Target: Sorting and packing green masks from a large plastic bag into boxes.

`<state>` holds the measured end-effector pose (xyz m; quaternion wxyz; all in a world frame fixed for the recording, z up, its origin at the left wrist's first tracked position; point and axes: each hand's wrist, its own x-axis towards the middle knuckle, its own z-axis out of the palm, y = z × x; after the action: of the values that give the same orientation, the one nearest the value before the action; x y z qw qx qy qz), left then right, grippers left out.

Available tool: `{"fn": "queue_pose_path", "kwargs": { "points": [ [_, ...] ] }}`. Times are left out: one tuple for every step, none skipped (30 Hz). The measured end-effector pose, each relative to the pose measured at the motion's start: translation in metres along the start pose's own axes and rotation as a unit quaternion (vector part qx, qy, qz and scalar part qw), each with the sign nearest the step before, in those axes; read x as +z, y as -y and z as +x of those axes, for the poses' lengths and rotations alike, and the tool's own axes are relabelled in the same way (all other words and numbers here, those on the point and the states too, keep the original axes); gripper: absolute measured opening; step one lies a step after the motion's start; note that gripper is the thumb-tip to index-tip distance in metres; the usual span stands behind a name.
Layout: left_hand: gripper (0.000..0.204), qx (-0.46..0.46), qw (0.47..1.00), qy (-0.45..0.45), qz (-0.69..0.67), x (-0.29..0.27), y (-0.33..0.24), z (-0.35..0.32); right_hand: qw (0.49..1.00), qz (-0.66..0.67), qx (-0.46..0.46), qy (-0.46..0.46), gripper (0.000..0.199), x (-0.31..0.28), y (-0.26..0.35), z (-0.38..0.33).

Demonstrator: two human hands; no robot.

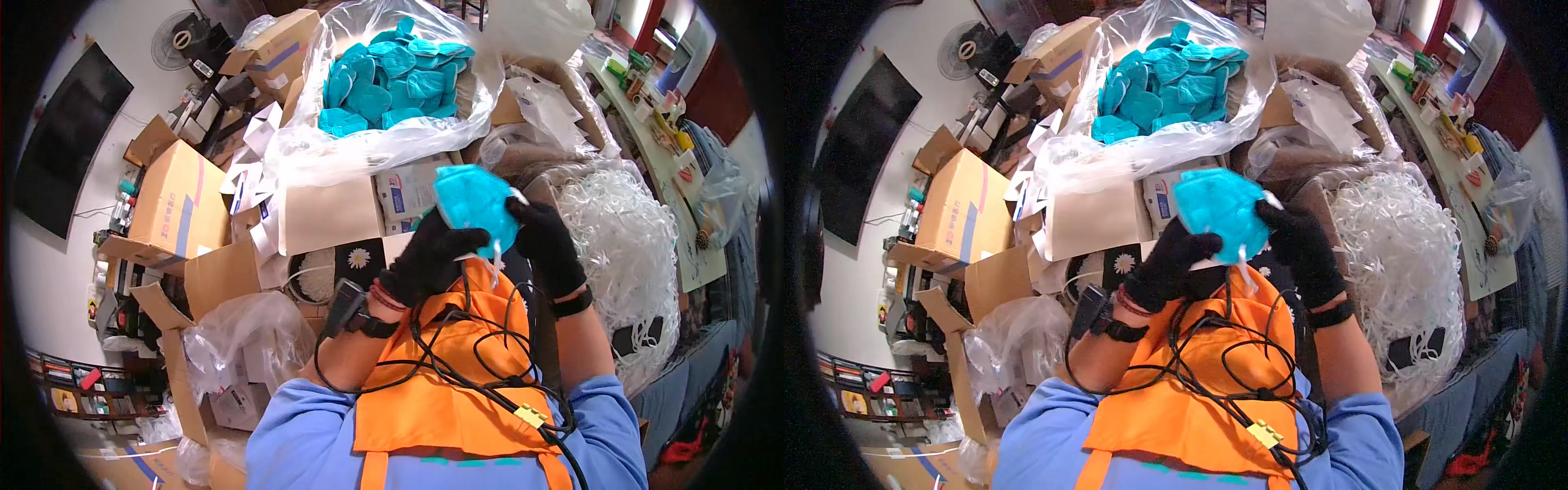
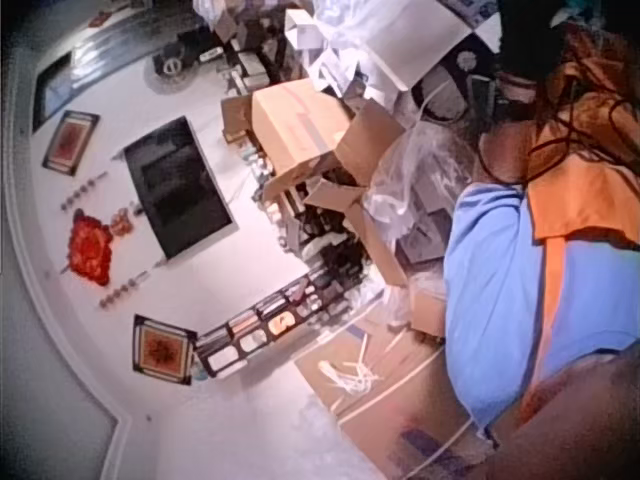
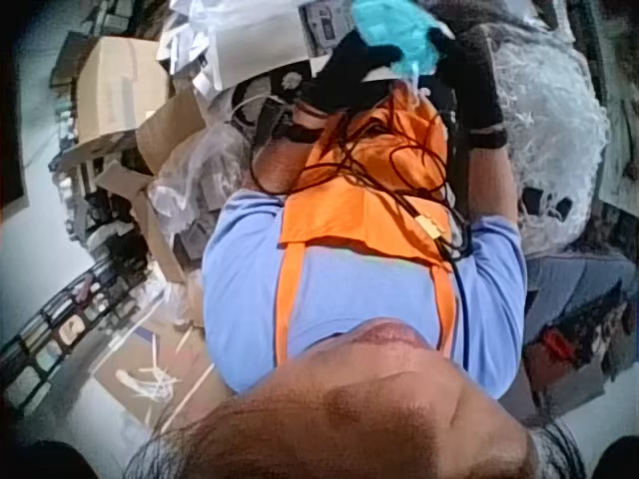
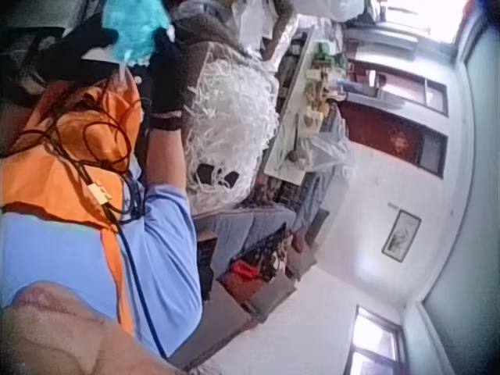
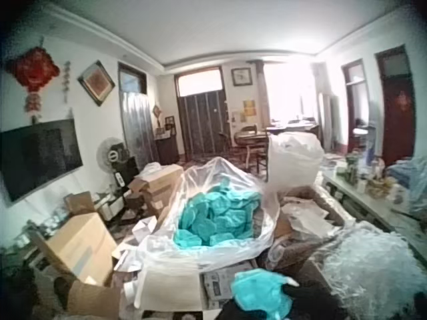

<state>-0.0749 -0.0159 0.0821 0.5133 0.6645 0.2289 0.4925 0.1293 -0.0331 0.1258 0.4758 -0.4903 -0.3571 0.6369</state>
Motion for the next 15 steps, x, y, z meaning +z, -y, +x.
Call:
{"fn": "queue_pose_path", "kwargs": {
  "points": [
    [0.049, 0.0, 1.0, -0.014, 0.017, 0.007, -0.008, 0.0, 1.0, -0.011, 0.007, 0.018, 0.026, 0.007, 0.003, -0.005],
    [0.057, 0.0, 0.999, -0.028, 0.034, 0.013, -0.017, 0.0, 0.997, -0.062, -0.036, 0.03, 0.028, 0.003, -0.003, -0.002],
    [0.061, 0.03, 0.993, -0.01, 0.117, 0.002, 0.006, -0.003, 0.99, -0.113, -0.08, 0.04, 0.03, -0.004, -0.012, 0.004],
    [0.062, 0.059, 0.985, -0.005, 0.163, -0.001, 0.008, -0.003, 0.978, -0.162, -0.121, 0.051, 0.032, -0.002, -0.014, 0.005],
    [0.063, 0.089, 0.974, -0.001, 0.209, -0.005, 0.01, -0.004, 0.991, -0.13, -0.03, -0.012, 0.036, 0.006, -0.005, -0.001],
    [0.064, 0.12, 0.96, 0.001, 0.253, -0.008, 0.012, -0.004, 0.987, -0.153, -0.042, -0.005, 0.036, 0.003, -0.009, 0.002],
    [0.063, 0.105, 0.963, 0.011, 0.248, -0.01, 0.015, -0.005, 0.983, -0.176, -0.054, 0.002, 0.037, 0.0, -0.012, 0.005],
    [0.059, 0.094, 0.966, 0.001, 0.241, -0.01, 0.017, -0.005, 0.978, -0.199, -0.066, 0.01, 0.037, -0.001, -0.014, 0.006],
    [0.055, 0.083, 0.969, -0.009, 0.234, -0.009, 0.018, -0.006, 0.977, -0.194, -0.084, 0.005, 0.037, 0.0, -0.013, 0.004],
    [0.049, 0.079, 0.97, -0.041, 0.224, -0.004, 0.019, -0.003, 0.976, -0.191, -0.103, 0.001, 0.036, 0.006, -0.007, -0.002],
    [0.043, 0.015, 0.98, -0.09, 0.178, -0.001, 0.017, -0.001, 0.975, -0.187, -0.121, -0.003, 0.036, 0.01, -0.004, -0.005],
    [0.038, -0.044, 0.981, -0.144, 0.125, 0.002, 0.014, 0.001, 0.984, -0.142, -0.108, -0.009, 0.034, 0.009, -0.006, -0.006],
    [0.033, -0.161, 0.964, -0.209, 0.033, 0.008, -0.001, 0.007, 0.991, -0.094, -0.095, -0.018, 0.032, 0.004, -0.01, -0.006],
    [0.029, -0.274, 0.921, -0.269, -0.061, 0.013, -0.016, 0.011, 0.995, -0.047, -0.082, -0.025, 0.031, 0.002, -0.014, -0.007],
    [0.027, -0.287, 0.919, -0.266, -0.049, 0.014, -0.023, 0.014, 0.986, -0.107, -0.125, -0.009, 0.029, 0.001, -0.026, -0.004]
  ]
}}
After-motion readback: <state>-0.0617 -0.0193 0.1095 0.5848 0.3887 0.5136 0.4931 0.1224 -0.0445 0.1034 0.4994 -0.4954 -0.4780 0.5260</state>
